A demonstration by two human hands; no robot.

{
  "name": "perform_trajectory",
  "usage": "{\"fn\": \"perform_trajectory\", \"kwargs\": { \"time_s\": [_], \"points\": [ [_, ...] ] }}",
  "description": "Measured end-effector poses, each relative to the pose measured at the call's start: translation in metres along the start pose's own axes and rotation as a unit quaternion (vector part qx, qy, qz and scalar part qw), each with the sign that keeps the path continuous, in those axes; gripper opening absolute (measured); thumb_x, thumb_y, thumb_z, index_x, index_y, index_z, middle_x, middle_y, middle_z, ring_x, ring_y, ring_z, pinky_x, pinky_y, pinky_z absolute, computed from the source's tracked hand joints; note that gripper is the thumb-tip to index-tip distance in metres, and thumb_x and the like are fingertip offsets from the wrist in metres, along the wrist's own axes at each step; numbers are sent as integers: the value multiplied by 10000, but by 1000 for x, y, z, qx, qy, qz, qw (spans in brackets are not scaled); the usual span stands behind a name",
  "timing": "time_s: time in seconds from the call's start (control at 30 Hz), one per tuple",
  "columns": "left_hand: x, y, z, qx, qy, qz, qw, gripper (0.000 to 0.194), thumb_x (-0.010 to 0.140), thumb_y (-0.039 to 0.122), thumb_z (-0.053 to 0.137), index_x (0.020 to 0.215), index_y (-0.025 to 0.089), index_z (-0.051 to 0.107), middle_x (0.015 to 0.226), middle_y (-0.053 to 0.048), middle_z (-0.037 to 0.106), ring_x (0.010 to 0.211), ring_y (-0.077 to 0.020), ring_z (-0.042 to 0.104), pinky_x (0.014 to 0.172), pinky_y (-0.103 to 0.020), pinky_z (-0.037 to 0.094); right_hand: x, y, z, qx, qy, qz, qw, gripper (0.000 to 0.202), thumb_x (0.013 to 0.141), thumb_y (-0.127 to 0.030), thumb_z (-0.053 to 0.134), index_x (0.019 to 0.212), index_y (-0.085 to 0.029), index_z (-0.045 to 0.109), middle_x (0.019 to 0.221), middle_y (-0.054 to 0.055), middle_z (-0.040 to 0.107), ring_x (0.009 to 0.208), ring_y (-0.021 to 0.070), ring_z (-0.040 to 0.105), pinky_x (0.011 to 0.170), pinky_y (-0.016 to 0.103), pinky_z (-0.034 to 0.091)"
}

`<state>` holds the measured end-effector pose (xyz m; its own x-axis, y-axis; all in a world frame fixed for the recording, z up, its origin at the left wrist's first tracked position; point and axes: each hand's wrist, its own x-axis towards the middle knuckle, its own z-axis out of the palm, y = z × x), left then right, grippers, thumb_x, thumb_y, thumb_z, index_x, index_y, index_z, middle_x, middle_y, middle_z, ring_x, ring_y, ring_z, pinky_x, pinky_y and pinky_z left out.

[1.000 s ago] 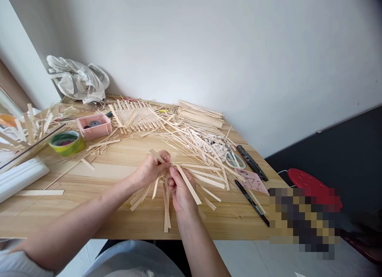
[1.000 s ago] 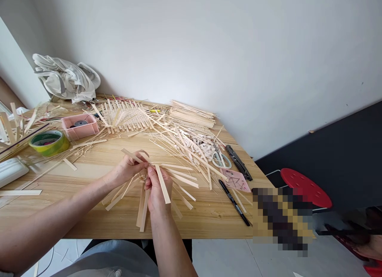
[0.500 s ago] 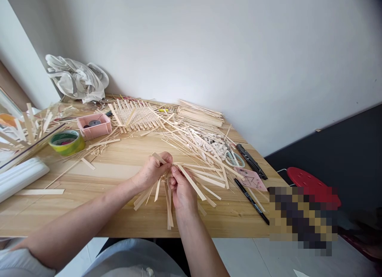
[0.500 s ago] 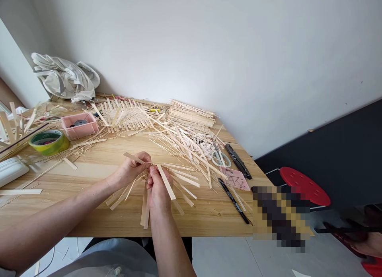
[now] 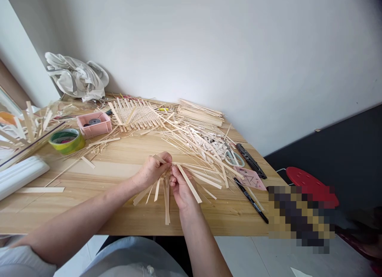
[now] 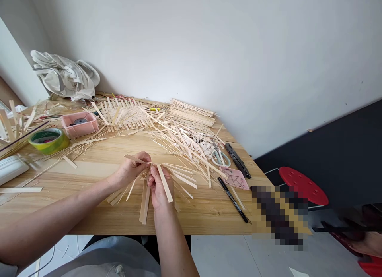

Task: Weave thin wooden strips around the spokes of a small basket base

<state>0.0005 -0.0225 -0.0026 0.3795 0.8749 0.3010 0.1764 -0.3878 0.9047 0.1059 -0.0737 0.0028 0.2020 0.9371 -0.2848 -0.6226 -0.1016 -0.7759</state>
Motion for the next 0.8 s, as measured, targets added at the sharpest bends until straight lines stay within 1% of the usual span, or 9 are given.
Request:
{"fn": "perform_trajectory", "kwargs": {
  "time_s": [0.13, 0.27, 0.33, 0.43, 0.53, 0.6, 0.8],
  "points": [
    [0, 1, -2, 8, 7, 0, 1000, 19, 723, 162, 497, 706, 166, 502, 604, 30, 487, 559, -82, 430, 519, -194, 329, 0, 1, -1, 5, -7, 6, 1000, 271, 471, -226, 754, 681, -153, 600, 605, -46, 530, 438, 10, 417, 372, 132, 351],
    [0, 1, -1, -6, 5, -1, 1000, 20, 728, 166, 495, 709, 166, 501, 614, 29, 492, 568, -83, 438, 526, -194, 336, -1, 2, -1, -42, 0, -17, 999, 255, 510, -238, 736, 704, -152, 594, 564, -57, 529, 437, 25, 468, 395, 137, 389],
    [0, 1, -1, -28, 3, -5, 1000, 21, 729, 177, 496, 711, 167, 495, 618, 30, 490, 573, -86, 446, 529, -196, 340, -2, 3, -2, -81, -2, -29, 996, 247, 542, -276, 722, 695, -149, 575, 548, -54, 536, 426, 36, 487, 378, 138, 373],
    [-1, 1, 0, -66, -7, -14, 998, 33, 735, 194, 495, 721, 167, 481, 608, 32, 478, 559, -88, 447, 521, -199, 343, -4, 4, -3, -129, -17, -36, 991, 251, 605, -341, 679, 698, -148, 550, 509, -46, 534, 392, 49, 483, 331, 132, 300],
    [0, 1, 0, -82, -8, -17, 996, 37, 727, 187, 508, 716, 164, 482, 595, 34, 469, 554, -86, 442, 527, -200, 345, -5, 5, -4, -126, -28, -48, 991, 242, 629, -344, 660, 712, -150, 542, 509, -45, 535, 398, 46, 476, 348, 135, 302],
    [0, 0, 0, -86, -3, -15, 996, 41, 718, 183, 520, 703, 162, 488, 592, 34, 469, 562, -87, 443, 537, -200, 346, -6, 6, -4, -116, -27, -52, 992, 232, 622, -324, 666, 720, -151, 546, 518, -48, 533, 411, 42, 469, 372, 141, 324],
    [1, -1, 1, -86, -7, -8, 996, 34, 720, 168, 515, 706, 160, 485, 596, 33, 457, 571, -84, 429, 540, -197, 338, -6, 6, -5, -101, -14, -49, 994, 231, 596, -299, 684, 731, -156, 563, 578, -49, 511, 451, 37, 462, 384, 146, 311]
  ]
}}
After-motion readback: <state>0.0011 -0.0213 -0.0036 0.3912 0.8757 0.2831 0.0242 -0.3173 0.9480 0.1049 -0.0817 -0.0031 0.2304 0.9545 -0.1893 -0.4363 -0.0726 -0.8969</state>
